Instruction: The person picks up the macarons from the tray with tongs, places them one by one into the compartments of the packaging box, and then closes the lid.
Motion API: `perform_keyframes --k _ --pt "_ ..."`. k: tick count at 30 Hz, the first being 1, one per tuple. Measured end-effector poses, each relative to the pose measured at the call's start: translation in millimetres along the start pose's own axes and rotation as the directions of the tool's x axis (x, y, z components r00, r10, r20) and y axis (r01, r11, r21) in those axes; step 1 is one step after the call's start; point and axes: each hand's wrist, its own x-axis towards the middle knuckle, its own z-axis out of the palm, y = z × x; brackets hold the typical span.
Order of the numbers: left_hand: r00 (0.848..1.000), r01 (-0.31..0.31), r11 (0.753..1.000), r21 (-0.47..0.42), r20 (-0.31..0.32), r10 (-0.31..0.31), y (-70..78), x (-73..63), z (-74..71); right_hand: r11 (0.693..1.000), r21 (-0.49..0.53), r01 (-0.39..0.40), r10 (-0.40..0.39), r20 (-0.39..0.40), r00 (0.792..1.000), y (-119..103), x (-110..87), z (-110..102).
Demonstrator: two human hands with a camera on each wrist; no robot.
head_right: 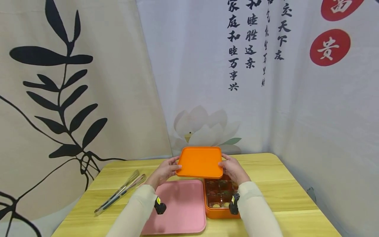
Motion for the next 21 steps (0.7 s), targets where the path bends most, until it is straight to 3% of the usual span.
perform_keyframes --k 6,21 --pt "1.0 0.006 1.0 0.018 0.002 -0.006 1.5 -0.1 -0.3 0.999 0.032 -0.013 0.011 0.046 0.999 2 -4.8 -7" --pt "0.999 -0.018 0.998 0.06 -0.04 0.02 1.3 4.2 12.5 1.0 -0.013 0.008 -0.008 -0.038 0.999 1 -10.0 -15"
